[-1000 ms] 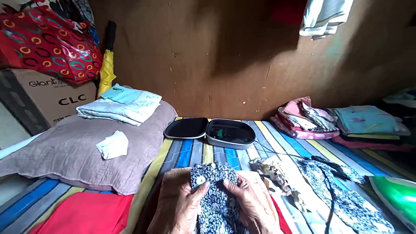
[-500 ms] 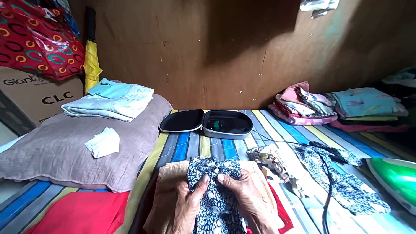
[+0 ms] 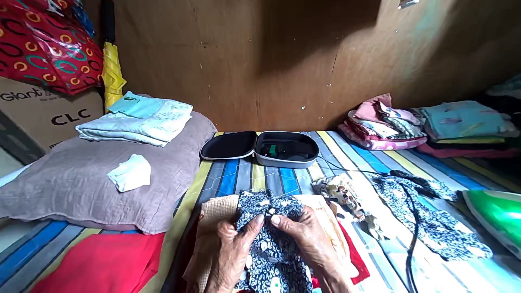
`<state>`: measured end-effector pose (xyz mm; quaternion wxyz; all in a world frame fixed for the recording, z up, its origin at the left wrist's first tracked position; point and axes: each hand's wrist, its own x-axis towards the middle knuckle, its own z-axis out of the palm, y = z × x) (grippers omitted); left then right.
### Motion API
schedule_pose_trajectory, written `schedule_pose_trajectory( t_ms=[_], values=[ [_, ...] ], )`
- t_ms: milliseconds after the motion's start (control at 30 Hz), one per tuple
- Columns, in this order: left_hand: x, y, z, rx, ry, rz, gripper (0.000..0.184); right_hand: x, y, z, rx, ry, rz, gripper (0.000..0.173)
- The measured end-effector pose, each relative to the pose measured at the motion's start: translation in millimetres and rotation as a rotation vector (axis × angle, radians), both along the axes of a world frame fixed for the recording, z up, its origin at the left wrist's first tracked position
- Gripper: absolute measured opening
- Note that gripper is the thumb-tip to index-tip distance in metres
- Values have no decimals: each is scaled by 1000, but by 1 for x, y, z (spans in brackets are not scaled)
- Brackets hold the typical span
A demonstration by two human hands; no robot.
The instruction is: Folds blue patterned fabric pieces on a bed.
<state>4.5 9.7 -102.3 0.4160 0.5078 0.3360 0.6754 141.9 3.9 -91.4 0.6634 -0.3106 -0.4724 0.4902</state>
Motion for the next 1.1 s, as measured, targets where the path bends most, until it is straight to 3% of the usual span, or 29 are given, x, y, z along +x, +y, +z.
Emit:
schedule_pose_trajectory(
  t_ms=[67,167,200,267,333,400,433,500,633,767,867,933,1100],
  values=[
    [-3,2,-2,34,64,13,8,11,2,3,167,-267,-76,32],
    [-4,0,-2,99,117,-4,8,31,1,24,414,-910,-226,57],
    [-4,-1,-1,121,131,-12,7,31,-1,35,459,-1080,-215,54],
    [-4,-2,1,158,117,-25,7,25,-3,56,504,-1247,-144,31],
    [-2,-5,6,147,25,-40,12,20,-2,70,572,-1267,-138,12],
    [-2,-9,13,97,-80,-87,12,21,-1,82,673,-1250,-148,4],
    [-2,-12,15,92,-103,-129,9,22,-2,89,715,-1256,-169,2],
    [-1,-16,16,130,-52,-223,20,26,-6,108,771,-1259,-235,2],
    [2,-22,4,74,239,-328,27,36,-22,156,765,-1305,-374,6],
    [9,-23,-10,-54,130,-447,24,42,-19,186,802,-1315,-442,6],
    [14,-23,2,-256,3,-409,6,41,-8,189,775,-1338,-427,7],
    [13,-24,14,-379,-42,-352,14,37,3,179,766,-1340,-387,7],
    [9,-14,16,-546,-58,-267,7,25,19,145,714,-1319,-351,9]
  ],
)
